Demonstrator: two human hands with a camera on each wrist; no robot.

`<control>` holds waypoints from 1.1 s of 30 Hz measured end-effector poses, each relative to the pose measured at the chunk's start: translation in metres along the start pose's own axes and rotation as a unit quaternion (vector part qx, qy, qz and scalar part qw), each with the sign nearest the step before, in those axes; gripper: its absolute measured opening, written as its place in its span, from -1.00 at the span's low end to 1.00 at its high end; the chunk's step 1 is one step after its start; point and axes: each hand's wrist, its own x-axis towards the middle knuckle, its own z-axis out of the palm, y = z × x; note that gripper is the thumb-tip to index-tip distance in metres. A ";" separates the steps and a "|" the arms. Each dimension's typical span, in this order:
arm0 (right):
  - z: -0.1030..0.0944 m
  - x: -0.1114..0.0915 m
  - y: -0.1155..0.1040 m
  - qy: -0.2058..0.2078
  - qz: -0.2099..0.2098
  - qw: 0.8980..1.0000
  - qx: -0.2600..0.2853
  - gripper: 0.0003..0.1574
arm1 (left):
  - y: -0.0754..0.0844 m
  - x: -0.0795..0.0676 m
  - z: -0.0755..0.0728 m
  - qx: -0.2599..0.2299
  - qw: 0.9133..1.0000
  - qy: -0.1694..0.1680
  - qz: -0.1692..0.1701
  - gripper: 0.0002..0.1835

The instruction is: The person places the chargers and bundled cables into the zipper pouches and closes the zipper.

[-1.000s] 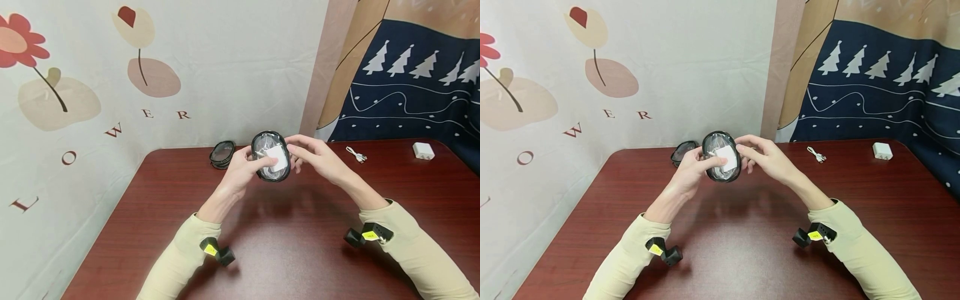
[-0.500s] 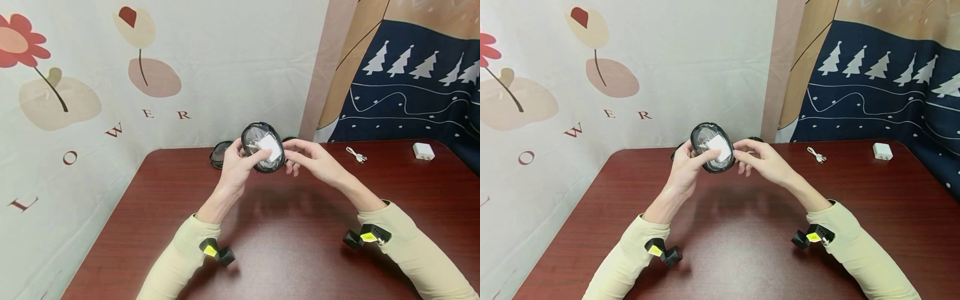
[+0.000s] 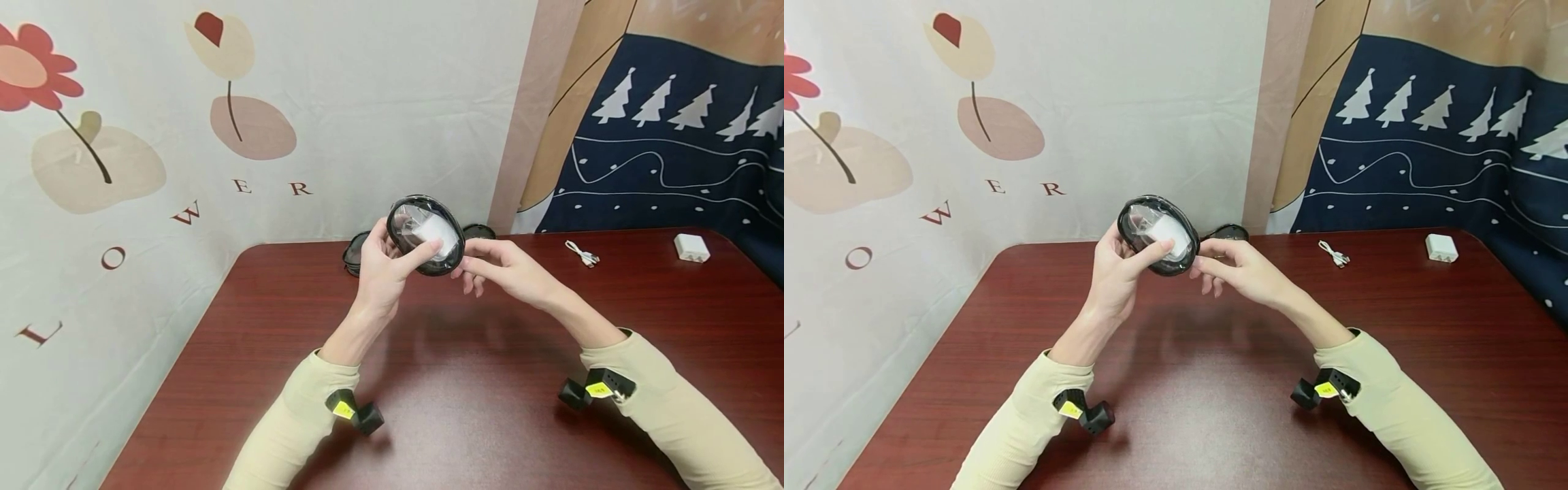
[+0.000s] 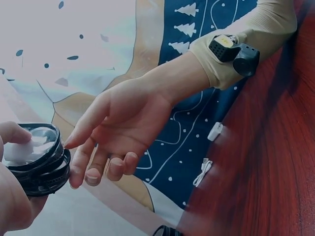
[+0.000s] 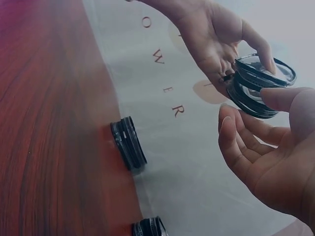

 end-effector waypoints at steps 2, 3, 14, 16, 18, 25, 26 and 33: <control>0.001 0.000 0.000 -0.008 0.004 1.000 0.010 -0.78 | 0.000 0.000 0.000 -0.008 1.000 -0.005 0.010 -0.57; 0.001 0.000 0.001 -0.012 0.006 1.000 0.018 -0.78 | 0.000 0.000 0.001 -0.011 1.000 -0.007 0.016 -0.57; 0.007 0.001 0.001 -0.057 0.024 0.980 0.189 -0.73 | -0.003 -0.001 0.002 -0.056 0.995 -0.041 0.076 -0.52; 0.008 0.001 0.001 -0.064 0.022 0.974 0.216 -0.72 | -0.003 -0.001 0.003 -0.061 0.993 -0.048 0.083 -0.51; 0.009 0.000 0.001 -0.070 0.021 0.968 0.240 -0.71 | -0.003 -0.001 0.003 -0.064 0.992 -0.056 0.091 -0.50; 0.014 0.000 0.003 -0.087 0.024 0.950 0.298 -0.67 | -0.004 -0.002 0.005 -0.075 0.988 -0.083 0.110 -0.49; 0.014 0.000 0.003 -0.088 0.027 0.948 0.304 -0.67 | -0.004 -0.002 0.005 -0.077 0.987 -0.085 0.111 -0.48; 0.016 0.000 0.005 -0.100 0.032 0.934 0.342 -0.62 | -0.005 -0.004 0.005 -0.077 0.987 -0.087 0.114 -0.45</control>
